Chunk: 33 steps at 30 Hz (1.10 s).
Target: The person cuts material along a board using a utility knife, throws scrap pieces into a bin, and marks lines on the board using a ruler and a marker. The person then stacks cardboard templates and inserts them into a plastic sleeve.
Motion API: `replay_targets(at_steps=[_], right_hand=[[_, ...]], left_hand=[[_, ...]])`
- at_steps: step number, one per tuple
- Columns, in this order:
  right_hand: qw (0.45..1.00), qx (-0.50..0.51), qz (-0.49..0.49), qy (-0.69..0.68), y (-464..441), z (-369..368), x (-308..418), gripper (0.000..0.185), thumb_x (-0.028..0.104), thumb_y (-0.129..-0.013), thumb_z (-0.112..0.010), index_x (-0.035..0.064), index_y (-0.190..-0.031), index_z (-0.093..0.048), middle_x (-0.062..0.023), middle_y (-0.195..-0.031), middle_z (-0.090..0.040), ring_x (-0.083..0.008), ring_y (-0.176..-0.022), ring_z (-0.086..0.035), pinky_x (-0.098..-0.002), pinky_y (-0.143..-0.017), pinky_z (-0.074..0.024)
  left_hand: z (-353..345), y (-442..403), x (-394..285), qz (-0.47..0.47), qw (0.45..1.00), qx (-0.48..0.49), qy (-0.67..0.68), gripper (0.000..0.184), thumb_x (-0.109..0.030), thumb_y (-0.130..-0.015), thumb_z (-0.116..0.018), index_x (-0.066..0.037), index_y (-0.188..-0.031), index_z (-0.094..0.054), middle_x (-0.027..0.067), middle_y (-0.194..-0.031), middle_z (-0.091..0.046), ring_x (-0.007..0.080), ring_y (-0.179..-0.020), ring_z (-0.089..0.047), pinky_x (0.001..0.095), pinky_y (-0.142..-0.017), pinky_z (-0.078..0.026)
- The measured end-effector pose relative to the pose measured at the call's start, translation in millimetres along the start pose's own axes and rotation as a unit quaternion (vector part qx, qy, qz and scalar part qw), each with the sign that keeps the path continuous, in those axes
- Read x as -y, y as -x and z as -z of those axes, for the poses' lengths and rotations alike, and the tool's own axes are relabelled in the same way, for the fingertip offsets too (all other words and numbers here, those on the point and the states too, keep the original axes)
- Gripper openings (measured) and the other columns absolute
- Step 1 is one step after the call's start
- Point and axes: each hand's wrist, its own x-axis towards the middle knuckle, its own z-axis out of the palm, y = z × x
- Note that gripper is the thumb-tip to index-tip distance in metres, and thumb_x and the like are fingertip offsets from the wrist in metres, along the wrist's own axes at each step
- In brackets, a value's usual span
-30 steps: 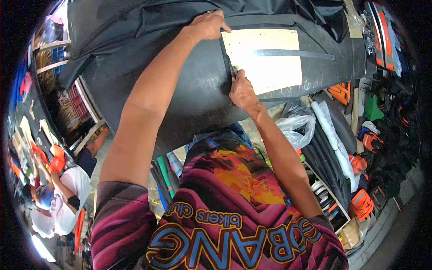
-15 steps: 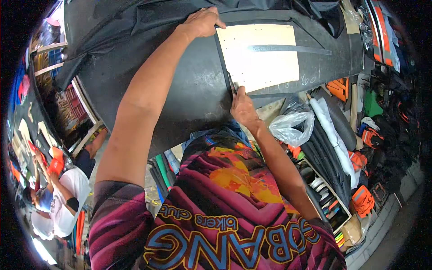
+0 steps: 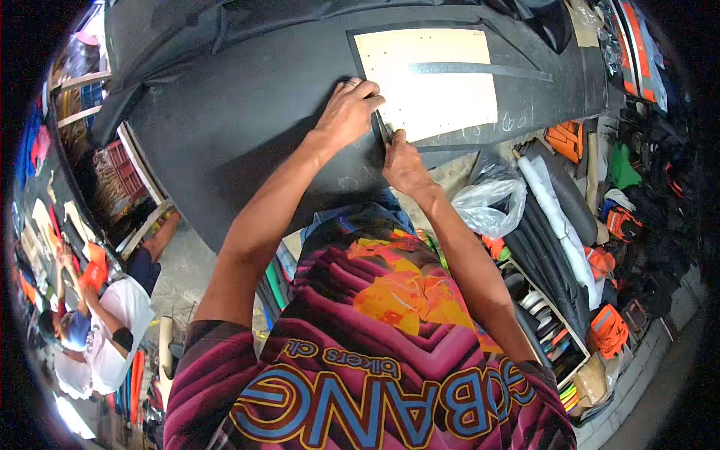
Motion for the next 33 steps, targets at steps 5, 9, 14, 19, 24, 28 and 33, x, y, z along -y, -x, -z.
replay_targets(at_steps=[5,9,14,19,24,28,33], right_hand=[[1.000,-0.007,0.006,-0.009,3.0,-4.4,-1.3,0.024,0.019,-0.104,-0.045,-0.0024,-0.114,-0.040,-0.0394,-0.094,-0.063,-0.0595,-0.095,-0.060,-0.0648,-0.080,-0.0486],[1.000,-0.013,0.000,-0.009,15.7,-17.6,-17.5,0.024,0.018,-0.103,-0.047,-0.0031,-0.113,-0.041,-0.0397,-0.092,-0.063,-0.0587,-0.091,-0.061,-0.0646,-0.078,-0.0489],[0.999,-0.033,-0.002,0.008,31.8,-26.2,-26.5,0.023,0.016,-0.103,-0.048,-0.0036,-0.112,-0.041,-0.0388,-0.090,-0.064,-0.0590,-0.086,-0.061,-0.0641,-0.075,-0.0491],[0.999,-0.028,0.022,-0.002,34.5,-25.4,-32.2,0.023,0.017,-0.103,-0.049,-0.0039,-0.111,-0.042,-0.0387,-0.091,-0.062,-0.0586,-0.089,-0.061,-0.0628,-0.074,-0.0496],[1.000,-0.008,0.014,-0.003,40.2,-21.9,-31.6,0.024,0.017,-0.103,-0.049,-0.0044,-0.111,-0.041,-0.0395,-0.093,-0.062,-0.0591,-0.089,-0.060,-0.0635,-0.074,-0.0488],[1.000,0.000,0.001,-0.006,52.1,-22.0,-35.4,0.025,0.017,-0.102,-0.050,-0.0047,-0.111,-0.041,-0.0396,-0.095,-0.062,-0.0590,-0.090,-0.060,-0.0637,-0.074,-0.0484],[1.000,-0.002,-0.015,-0.003,52.8,-35.2,-49.0,0.024,0.018,-0.103,-0.049,-0.0024,-0.112,-0.040,-0.0386,-0.093,-0.063,-0.0586,-0.089,-0.061,-0.0642,-0.073,-0.0484]], left_hand=[[-3.4,1.8,6.4,-0.015,1.000,-0.019,-0.002,0.032,0.003,-0.078,-0.064,-0.008,-0.105,-0.079,0.0044,-0.121,-0.064,0.0269,-0.120,-0.056,0.0420,-0.104,-0.043],[-1.1,-0.3,5.6,-0.014,1.000,-0.010,0.001,0.031,0.003,-0.077,-0.064,-0.007,-0.103,-0.079,0.0045,-0.121,-0.064,0.0267,-0.120,-0.056,0.0424,-0.104,-0.043],[-4.5,0.0,8.0,-0.020,1.000,-0.010,-0.009,0.029,0.000,-0.077,-0.066,-0.008,-0.102,-0.079,0.0051,-0.122,-0.063,0.0270,-0.119,-0.056,0.0429,-0.103,-0.043],[2.1,3.3,-3.0,0.001,1.000,-0.007,-0.006,0.021,-0.010,-0.085,-0.071,-0.010,-0.106,-0.075,0.0070,-0.126,-0.059,0.0307,-0.119,-0.054,0.0454,-0.103,-0.044],[3.1,4.5,-7.8,0.011,1.000,0.001,-0.021,0.028,-0.018,-0.081,-0.080,-0.010,-0.106,-0.074,0.0078,-0.131,-0.056,0.0297,-0.124,-0.051,0.0458,-0.103,-0.042],[4.7,4.1,-8.9,0.019,1.000,0.004,-0.023,0.028,-0.019,-0.080,-0.080,-0.010,-0.106,-0.074,0.0072,-0.130,-0.056,0.0293,-0.124,-0.050,0.0460,-0.102,-0.042],[3.8,3.1,-9.5,0.019,1.000,0.003,-0.024,0.028,-0.019,-0.080,-0.080,-0.010,-0.105,-0.073,0.0068,-0.129,-0.056,0.0288,-0.124,-0.050,0.0458,-0.102,-0.041]])
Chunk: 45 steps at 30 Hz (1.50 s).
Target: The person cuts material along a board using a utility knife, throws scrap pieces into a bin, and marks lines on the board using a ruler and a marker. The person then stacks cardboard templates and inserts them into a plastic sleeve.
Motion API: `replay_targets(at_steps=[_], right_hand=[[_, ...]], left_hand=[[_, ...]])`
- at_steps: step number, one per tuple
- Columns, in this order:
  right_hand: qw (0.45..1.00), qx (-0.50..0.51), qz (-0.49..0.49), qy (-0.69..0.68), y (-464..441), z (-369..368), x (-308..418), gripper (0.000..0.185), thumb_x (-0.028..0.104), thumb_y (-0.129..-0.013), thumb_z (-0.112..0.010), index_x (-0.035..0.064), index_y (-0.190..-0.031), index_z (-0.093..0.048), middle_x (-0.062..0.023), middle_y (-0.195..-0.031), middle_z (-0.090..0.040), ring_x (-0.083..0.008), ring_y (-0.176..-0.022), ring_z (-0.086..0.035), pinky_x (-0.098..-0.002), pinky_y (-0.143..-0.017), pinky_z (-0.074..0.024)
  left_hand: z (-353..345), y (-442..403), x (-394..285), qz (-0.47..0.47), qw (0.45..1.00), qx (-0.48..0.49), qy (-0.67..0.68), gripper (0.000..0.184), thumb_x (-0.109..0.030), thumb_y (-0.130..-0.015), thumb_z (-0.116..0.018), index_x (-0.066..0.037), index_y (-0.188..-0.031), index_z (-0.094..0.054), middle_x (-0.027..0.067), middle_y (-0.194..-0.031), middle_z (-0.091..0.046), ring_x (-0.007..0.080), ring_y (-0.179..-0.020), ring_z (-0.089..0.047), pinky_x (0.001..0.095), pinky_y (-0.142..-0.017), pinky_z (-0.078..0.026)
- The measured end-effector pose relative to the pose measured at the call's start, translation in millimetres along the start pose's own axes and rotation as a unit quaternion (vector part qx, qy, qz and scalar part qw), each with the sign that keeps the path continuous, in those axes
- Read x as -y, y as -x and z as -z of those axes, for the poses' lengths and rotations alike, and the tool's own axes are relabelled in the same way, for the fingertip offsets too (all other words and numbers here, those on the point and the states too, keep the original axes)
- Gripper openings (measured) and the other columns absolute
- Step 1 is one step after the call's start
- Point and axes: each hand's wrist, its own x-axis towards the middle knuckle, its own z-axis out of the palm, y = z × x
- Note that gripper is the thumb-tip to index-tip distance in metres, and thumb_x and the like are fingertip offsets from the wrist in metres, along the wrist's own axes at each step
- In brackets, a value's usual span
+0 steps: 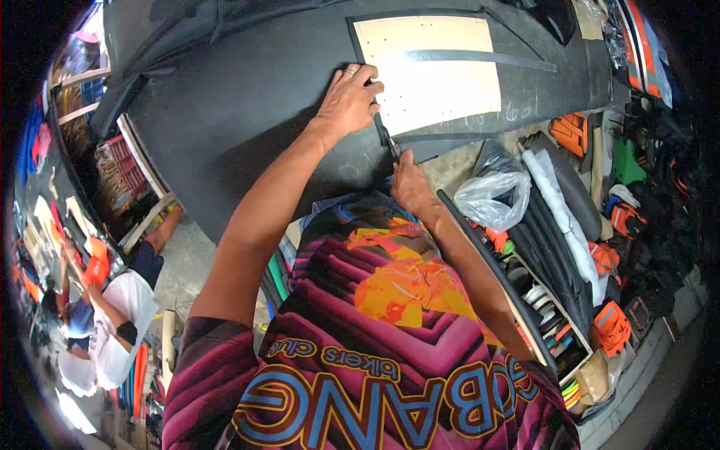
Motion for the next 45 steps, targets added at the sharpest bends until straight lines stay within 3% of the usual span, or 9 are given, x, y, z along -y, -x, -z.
replay_targets(at_steps=[17,22,23,27,30,32,36,40,45], right_hand=[[0.999,0.021,-0.031,-0.031,18.4,-5.9,-16.3,0.018,0.012,-0.101,-0.050,-0.0018,-0.109,-0.042,-0.0392,-0.099,-0.060,-0.0583,-0.095,-0.059,-0.0603,-0.080,-0.0486],[0.998,0.043,-0.054,0.016,24.5,7.7,-5.4,0.023,0.023,-0.105,-0.046,0.0053,-0.118,-0.040,-0.0379,-0.102,-0.064,-0.0587,-0.098,-0.061,-0.0642,-0.080,-0.0490],[0.998,0.047,-0.046,0.006,25.8,14.6,4.0,0.019,0.012,-0.102,-0.046,-0.0017,-0.113,-0.039,-0.0395,-0.097,-0.062,-0.0593,-0.092,-0.059,-0.0628,-0.080,-0.0480],[0.998,0.054,-0.037,0.008,25.1,12.9,-12.2,0.020,0.013,-0.102,-0.047,-0.0021,-0.114,-0.039,-0.0396,-0.096,-0.062,-0.0596,-0.092,-0.059,-0.0637,-0.079,-0.0470],[0.998,0.020,0.043,-0.049,29.9,18.6,-18.2,0.021,0.014,-0.103,-0.048,-0.0027,-0.114,-0.041,-0.0384,-0.094,-0.062,-0.0596,-0.089,-0.059,-0.0645,-0.077,-0.0458],[0.985,-0.114,0.127,-0.014,39.5,20.0,-23.0,0.023,0.015,-0.103,-0.050,-0.0016,-0.118,-0.043,-0.0369,-0.094,-0.062,-0.0586,-0.089,-0.058,-0.0650,-0.076,-0.0447],[0.988,-0.112,-0.025,-0.105,57.8,36.7,-19.3,0.024,0.017,-0.104,-0.050,0.0032,-0.123,-0.045,-0.0336,-0.102,-0.060,-0.0559,-0.095,-0.058,-0.0627,-0.076,-0.0437],[0.980,-0.156,-0.040,-0.117,67.6,26.1,-41.9,0.025,0.022,-0.105,-0.052,0.0025,-0.121,-0.047,-0.0311,-0.100,-0.057,-0.0532,-0.092,-0.056,-0.0577,-0.078,-0.0442],[0.969,-0.188,-0.067,-0.146,81.5,9.4,-60.8,0.032,0.029,-0.105,-0.056,0.0014,-0.118,-0.048,-0.0223,-0.089,-0.058,-0.0412,-0.080,-0.059,-0.0497,-0.073,-0.0469]], left_hand=[[1.3,0.7,-1.4,0.002,1.000,0.017,-0.016,0.029,-0.020,-0.081,-0.080,-0.010,-0.108,-0.073,0.0064,-0.129,-0.055,0.0284,-0.126,-0.048,0.0445,-0.105,-0.040],[4.8,0.0,-2.6,0.004,1.000,0.023,-0.014,0.030,-0.019,-0.081,-0.080,-0.010,-0.109,-0.073,0.0067,-0.130,-0.054,0.0285,-0.127,-0.048,0.0452,-0.105,-0.040],[5.3,0.7,-3.0,0.004,1.000,0.025,-0.013,0.030,-0.019,-0.082,-0.080,-0.010,-0.110,-0.073,0.0068,-0.130,-0.054,0.0287,-0.127,-0.048,0.0454,-0.105,-0.040],[1.6,2.4,-2.8,0.000,0.999,0.026,-0.022,0.032,-0.019,-0.082,-0.079,-0.010,-0.112,-0.072,0.0076,-0.131,-0.054,0.0297,-0.127,-0.048,0.0462,-0.104,-0.040],[3.0,7.5,-3.5,-0.016,1.000,0.012,-0.021,0.033,-0.018,-0.083,-0.078,-0.010,-0.114,-0.072,0.0083,-0.132,-0.054,0.0301,-0.126,-0.048,0.0469,-0.104,-0.040],[3.2,14.2,-5.0,-0.017,1.000,0.007,-0.025,0.032,-0.015,-0.084,-0.076,-0.010,-0.115,-0.072,0.0089,-0.133,-0.054,0.0307,-0.127,-0.048,0.0470,-0.105,-0.039],[3.0,30.1,-4.4,-0.038,0.997,-0.006,-0.062,0.034,-0.009,-0.084,-0.068,-0.009,-0.118,-0.072,0.0117,-0.136,-0.055,0.0306,-0.134,-0.046,0.0466,-0.110,-0.036],[6.1,51.2,1.2,-0.050,0.993,-0.015,-0.108,0.037,-0.004,-0.083,-0.063,-0.009,-0.118,-0.072,0.0130,-0.138,-0.055,0.0315,-0.137,-0.046,0.0486,-0.113,-0.033],[25.4,69.4,18.3,0.065,0.979,-0.098,-0.166,0.034,-0.003,-0.084,-0.058,-0.005,-0.115,-0.071,0.0139,-0.141,-0.056,0.0342,-0.137,-0.046,0.0525,-0.112,-0.034]])
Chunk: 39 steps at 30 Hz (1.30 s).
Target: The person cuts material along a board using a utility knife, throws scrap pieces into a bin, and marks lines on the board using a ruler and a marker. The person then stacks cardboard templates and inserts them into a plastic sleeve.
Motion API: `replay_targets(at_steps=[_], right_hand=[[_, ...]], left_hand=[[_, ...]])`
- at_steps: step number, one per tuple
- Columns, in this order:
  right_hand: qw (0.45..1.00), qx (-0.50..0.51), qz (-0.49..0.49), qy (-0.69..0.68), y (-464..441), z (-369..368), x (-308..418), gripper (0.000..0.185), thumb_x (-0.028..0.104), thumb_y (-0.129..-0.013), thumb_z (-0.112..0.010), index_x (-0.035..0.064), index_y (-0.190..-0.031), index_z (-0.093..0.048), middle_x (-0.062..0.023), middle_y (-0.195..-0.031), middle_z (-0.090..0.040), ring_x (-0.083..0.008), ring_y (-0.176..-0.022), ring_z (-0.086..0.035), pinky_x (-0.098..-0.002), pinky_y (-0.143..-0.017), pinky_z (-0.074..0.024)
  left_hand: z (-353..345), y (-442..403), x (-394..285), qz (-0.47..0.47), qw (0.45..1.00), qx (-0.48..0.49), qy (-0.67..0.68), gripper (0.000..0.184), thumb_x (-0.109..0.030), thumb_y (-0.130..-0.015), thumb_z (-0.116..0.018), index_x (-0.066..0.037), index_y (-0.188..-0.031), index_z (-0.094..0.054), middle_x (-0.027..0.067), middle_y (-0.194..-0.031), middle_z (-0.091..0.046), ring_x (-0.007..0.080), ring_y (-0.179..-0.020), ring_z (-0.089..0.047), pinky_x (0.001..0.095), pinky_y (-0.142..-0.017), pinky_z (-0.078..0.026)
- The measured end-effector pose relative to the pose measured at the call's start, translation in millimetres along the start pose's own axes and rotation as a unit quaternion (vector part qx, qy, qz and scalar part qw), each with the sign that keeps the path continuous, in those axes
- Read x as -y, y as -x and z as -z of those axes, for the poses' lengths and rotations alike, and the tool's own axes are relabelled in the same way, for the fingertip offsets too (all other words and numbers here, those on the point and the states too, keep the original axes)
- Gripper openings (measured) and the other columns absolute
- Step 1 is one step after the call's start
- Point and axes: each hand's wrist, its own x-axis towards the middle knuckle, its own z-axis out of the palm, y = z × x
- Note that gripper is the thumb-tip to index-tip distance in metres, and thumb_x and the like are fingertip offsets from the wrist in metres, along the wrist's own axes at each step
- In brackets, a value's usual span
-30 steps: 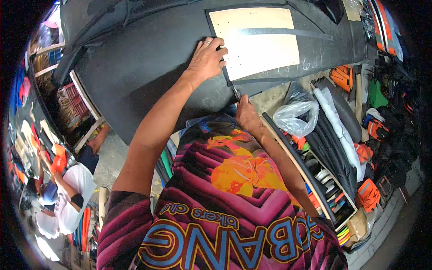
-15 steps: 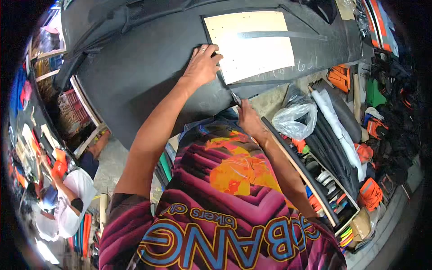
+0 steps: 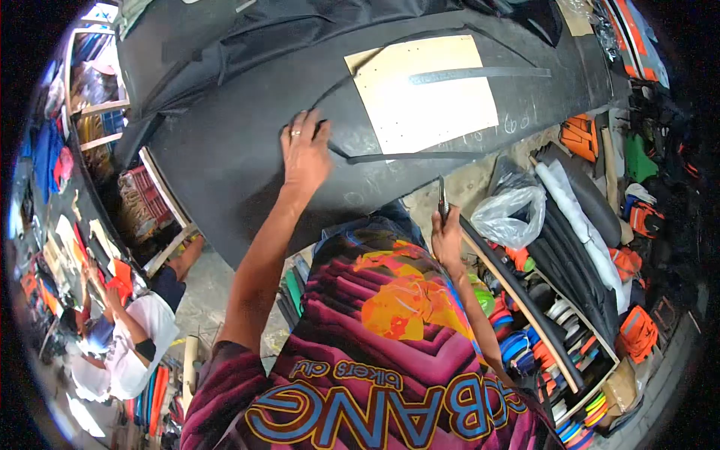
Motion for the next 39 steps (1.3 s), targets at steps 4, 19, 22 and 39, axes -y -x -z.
replay_targets(at_steps=[4,19,22,39], right_hand=[[1.000,-0.018,-0.004,-0.001,10.9,-1.1,-3.1,0.027,0.027,-0.104,-0.057,0.0027,-0.113,-0.047,-0.0197,-0.085,-0.055,-0.0370,-0.076,-0.057,-0.0483,-0.070,-0.0457],[0.998,-0.037,-0.019,-0.049,-1.8,-4.8,-41.4,0.032,0.034,-0.105,-0.056,0.0051,-0.115,-0.047,-0.0094,-0.081,-0.051,-0.0200,-0.068,-0.053,-0.0382,-0.065,-0.0462],[0.997,-0.044,-0.025,-0.056,4.8,-2.7,-38.1,0.030,0.031,-0.104,-0.059,0.0055,-0.112,-0.046,-0.0066,-0.077,-0.050,-0.0193,-0.066,-0.052,-0.0383,-0.062,-0.0448],[0.995,-0.073,-0.013,-0.073,11.1,-4.8,-89.1,0.030,0.031,-0.106,-0.057,0.0048,-0.109,-0.043,-0.0007,-0.069,-0.046,-0.0105,-0.053,-0.047,-0.0292,-0.049,-0.0420]], left_hand=[[18.8,8.5,27.1,0.093,0.995,-0.032,0.015,0.030,-0.003,-0.085,-0.058,-0.003,-0.112,-0.070,0.0161,-0.139,-0.057,0.0366,-0.132,-0.050,0.0510,-0.107,-0.041],[48.0,-5.5,65.0,-0.011,0.998,0.042,-0.038,0.084,-0.063,-0.073,-0.076,-0.014,-0.139,-0.060,0.0226,-0.155,-0.037,0.0474,-0.140,-0.038,0.0597,-0.112,-0.035],[43.6,-5.0,80.7,0.017,1.000,-0.003,0.013,0.067,-0.044,-0.078,-0.079,-0.008,-0.132,-0.063,0.0206,-0.142,-0.048,0.0437,-0.128,-0.048,0.0530,-0.105,-0.042],[101.4,16.3,174.6,0.172,0.977,-0.104,-0.071,0.031,0.006,-0.070,-0.064,0.002,-0.100,-0.067,0.0198,-0.100,-0.056,0.0417,-0.098,-0.057,0.0476,-0.087,-0.048]])
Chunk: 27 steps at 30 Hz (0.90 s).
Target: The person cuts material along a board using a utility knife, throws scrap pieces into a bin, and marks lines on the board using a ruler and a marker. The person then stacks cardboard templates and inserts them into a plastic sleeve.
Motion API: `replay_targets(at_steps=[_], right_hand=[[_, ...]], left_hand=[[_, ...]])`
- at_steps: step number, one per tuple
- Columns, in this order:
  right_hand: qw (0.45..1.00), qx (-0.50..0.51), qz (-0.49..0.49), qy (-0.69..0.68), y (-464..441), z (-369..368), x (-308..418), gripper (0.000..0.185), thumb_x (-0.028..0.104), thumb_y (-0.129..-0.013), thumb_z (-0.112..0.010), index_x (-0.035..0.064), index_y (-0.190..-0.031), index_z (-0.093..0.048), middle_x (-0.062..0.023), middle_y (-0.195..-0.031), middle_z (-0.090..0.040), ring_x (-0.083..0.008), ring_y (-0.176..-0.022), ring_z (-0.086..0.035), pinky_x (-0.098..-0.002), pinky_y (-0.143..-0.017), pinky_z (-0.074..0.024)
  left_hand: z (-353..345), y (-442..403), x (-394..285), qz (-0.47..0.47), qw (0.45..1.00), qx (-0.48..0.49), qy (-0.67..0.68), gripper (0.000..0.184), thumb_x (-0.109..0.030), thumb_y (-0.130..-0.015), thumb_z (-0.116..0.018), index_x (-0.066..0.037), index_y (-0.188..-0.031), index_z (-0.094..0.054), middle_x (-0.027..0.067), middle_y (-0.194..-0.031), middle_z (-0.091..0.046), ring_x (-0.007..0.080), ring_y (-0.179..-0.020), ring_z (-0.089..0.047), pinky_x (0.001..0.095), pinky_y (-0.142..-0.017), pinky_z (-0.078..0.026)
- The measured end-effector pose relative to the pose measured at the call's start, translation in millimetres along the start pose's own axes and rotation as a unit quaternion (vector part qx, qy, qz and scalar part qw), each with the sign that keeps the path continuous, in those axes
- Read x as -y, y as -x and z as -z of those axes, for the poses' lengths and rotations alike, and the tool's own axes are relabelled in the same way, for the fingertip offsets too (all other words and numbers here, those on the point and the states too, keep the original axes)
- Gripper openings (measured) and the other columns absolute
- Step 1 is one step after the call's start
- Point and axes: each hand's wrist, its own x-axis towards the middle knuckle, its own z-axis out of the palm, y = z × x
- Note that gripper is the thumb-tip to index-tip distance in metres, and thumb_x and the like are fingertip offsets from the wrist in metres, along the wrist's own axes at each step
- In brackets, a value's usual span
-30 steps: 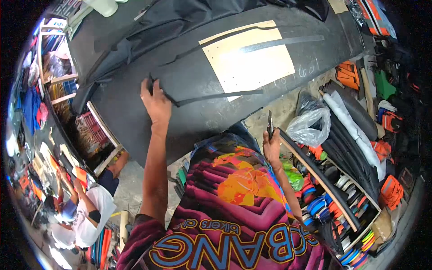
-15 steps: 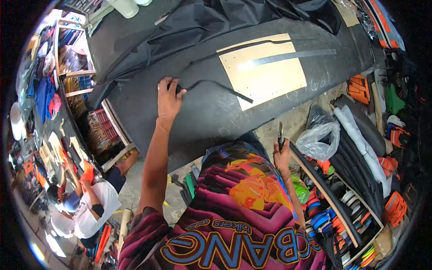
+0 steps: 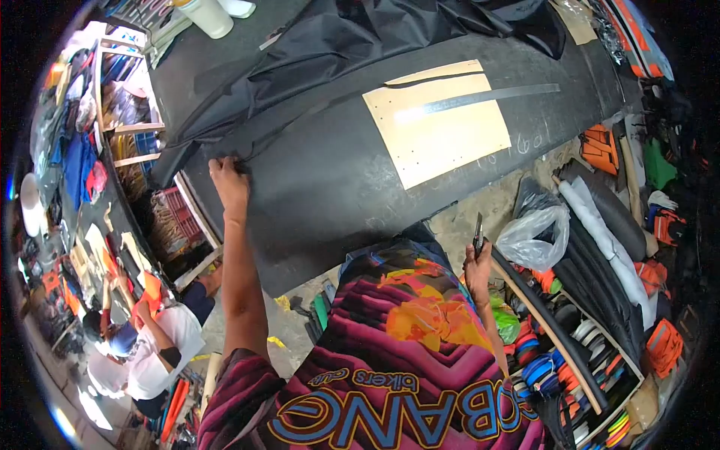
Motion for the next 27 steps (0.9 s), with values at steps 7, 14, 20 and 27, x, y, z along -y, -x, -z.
replay_targets(at_steps=[7,14,20,27], right_hand=[[1.000,0.027,-0.009,0.011,-3.3,2.4,13.6,0.036,0.039,-0.105,-0.057,0.0076,-0.099,-0.040,-0.0023,-0.069,-0.045,-0.0116,-0.054,-0.047,-0.0304,-0.050,-0.0421],[1.000,0.022,0.005,0.007,-8.9,4.0,16.3,0.034,0.036,-0.106,-0.058,0.0068,-0.099,-0.041,-0.0019,-0.069,-0.045,-0.0122,-0.056,-0.047,-0.0318,-0.052,-0.0410],[0.999,-0.038,0.011,0.010,22.8,14.1,-18.3,0.035,0.037,-0.105,-0.059,0.0078,-0.099,-0.042,0.0018,-0.069,-0.044,-0.0094,-0.057,-0.045,-0.0299,-0.051,-0.0387],[0.988,-0.077,-0.132,0.017,97.6,-12.2,-173.3,0.033,0.035,-0.100,-0.066,0.0070,-0.100,-0.047,-0.0029,-0.080,-0.053,-0.0204,-0.070,-0.053,-0.0384,-0.063,-0.0447]], left_hand=[[0.3,-27.9,-43.8,-0.026,0.987,-0.040,0.156,0.028,0.009,-0.069,-0.058,0.001,-0.093,-0.069,0.0200,-0.100,-0.068,0.0406,-0.096,-0.063,0.0463,-0.087,-0.050],[-66.8,-82.7,-187.2,-0.196,0.961,0.055,0.185,0.018,0.003,-0.075,-0.065,-0.001,-0.091,-0.073,0.0171,-0.127,-0.066,0.0389,-0.118,-0.059,0.0481,-0.099,-0.048],[-112.1,-82.2,-196.1,-0.223,0.961,0.124,0.106,0.022,0.002,-0.076,-0.064,0.000,-0.097,-0.072,0.0182,-0.142,-0.057,0.0398,-0.132,-0.053,0.0505,-0.104,-0.046],[-61.6,-0.3,-124.8,-0.264,0.954,0.081,0.120,0.022,0.001,-0.080,-0.066,0.003,-0.101,-0.060,0.0236,-0.137,-0.057,0.0436,-0.126,-0.053,0.0513,-0.104,-0.043]])
